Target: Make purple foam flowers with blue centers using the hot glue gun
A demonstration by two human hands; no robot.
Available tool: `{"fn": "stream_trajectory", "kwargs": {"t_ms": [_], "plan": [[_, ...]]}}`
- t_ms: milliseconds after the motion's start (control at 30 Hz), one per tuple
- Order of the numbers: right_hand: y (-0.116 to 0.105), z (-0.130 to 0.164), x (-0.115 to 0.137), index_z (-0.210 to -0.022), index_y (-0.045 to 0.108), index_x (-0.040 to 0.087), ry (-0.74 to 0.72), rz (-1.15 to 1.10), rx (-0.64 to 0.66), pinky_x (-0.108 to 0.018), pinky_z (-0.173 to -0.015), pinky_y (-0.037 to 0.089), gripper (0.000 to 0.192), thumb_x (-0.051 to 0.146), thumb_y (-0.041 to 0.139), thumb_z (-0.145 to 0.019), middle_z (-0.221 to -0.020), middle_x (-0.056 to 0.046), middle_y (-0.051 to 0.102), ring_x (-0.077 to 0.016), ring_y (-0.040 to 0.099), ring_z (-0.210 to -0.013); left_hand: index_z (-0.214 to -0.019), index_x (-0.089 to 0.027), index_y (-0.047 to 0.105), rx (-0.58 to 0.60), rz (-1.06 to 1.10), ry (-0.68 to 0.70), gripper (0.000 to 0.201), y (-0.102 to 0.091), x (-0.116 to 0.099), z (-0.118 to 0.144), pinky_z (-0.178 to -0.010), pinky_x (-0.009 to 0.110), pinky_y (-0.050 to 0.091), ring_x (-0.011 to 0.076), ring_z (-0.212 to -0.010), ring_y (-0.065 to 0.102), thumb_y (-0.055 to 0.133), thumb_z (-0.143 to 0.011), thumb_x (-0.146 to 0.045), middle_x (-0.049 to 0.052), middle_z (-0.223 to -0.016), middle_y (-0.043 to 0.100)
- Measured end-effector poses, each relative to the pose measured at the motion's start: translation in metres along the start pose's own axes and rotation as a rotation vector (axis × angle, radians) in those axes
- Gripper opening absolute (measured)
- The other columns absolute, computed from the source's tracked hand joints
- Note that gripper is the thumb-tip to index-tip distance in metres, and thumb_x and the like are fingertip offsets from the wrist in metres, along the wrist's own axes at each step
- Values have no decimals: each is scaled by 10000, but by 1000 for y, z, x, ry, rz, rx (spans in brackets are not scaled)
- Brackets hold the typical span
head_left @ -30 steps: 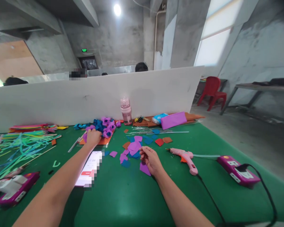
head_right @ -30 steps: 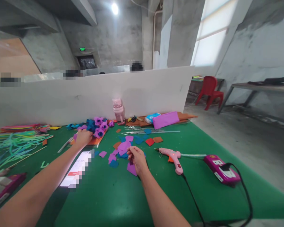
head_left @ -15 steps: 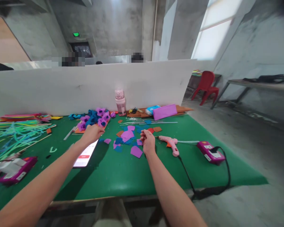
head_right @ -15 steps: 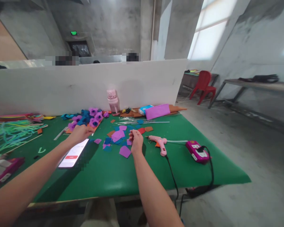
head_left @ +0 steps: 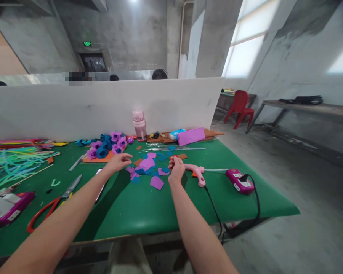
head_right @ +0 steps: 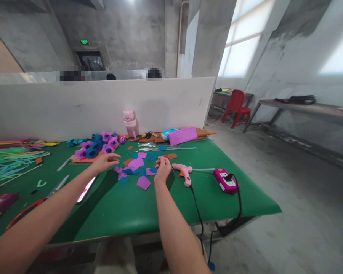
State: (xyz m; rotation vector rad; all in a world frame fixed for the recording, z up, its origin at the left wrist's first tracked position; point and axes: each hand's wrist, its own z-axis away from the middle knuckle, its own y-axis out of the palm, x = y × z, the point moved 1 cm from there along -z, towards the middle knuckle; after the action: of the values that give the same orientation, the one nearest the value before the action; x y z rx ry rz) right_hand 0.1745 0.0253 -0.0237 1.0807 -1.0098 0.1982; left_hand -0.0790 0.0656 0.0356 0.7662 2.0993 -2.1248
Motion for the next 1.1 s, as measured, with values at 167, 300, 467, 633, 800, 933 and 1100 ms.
{"fn": "stream_trajectory", "kwargs": {"t_ms": [167,300,467,633,800,933,1100], "plan": [[0,0,-3,-656,555,162,19,19,11,-181,-384,288,153,314,543,-658,-494,61,483,-45,376,-398,-1089,-155,592,143,-112,-25,535,-11,7,18,-738,275,443,208,-834,609,612,-616,-403,87,-1045,649],[1,2,-3,-662,556,163,16,35,17,-184,-379,283,171,334,546,-667,-491,60,484,-46,371,-392,-1184,-175,531,244,-270,-12,607,7,-1,20,-770,279,426,237,-927,594,625,-628,-400,106,-1067,641],[1,3,-1,-652,552,161,-6,62,23,-185,-385,275,172,330,535,-681,-486,64,478,-44,370,-389,-1013,-164,641,217,-274,10,372,35,-37,-17,-711,263,423,237,-876,606,584,-666,-286,93,-951,675],[1,1,-1,-656,552,159,4,42,11,-186,-389,265,150,307,534,-677,-483,67,480,-44,366,-385,-1063,-161,621,57,36,72,398,37,-64,-40,-680,218,429,155,-788,613,517,-679,-176,49,-998,668],[2,3,-2,-664,550,164,7,52,10,-193,-397,268,152,313,528,-681,-490,63,483,-51,365,-398,-798,-173,687,-55,-36,134,263,28,-71,-17,-667,258,417,183,-749,604,471,-763,-318,41,-803,693],[3,6,0,-676,548,164,-16,70,-5,-191,-407,277,165,327,524,-686,-499,60,475,-52,366,-410,-804,-210,692,96,-102,230,226,44,-88,9,-688,260,410,191,-802,611,473,-761,-250,37,-854,697],[1,5,-1,-679,538,172,-42,109,-39,-195,-406,280,179,347,507,-694,-512,57,463,-54,365,-409,-967,-214,642,264,32,387,259,69,-113,32,-633,240,416,170,-740,595,531,-738,-259,37,-847,667]]}}
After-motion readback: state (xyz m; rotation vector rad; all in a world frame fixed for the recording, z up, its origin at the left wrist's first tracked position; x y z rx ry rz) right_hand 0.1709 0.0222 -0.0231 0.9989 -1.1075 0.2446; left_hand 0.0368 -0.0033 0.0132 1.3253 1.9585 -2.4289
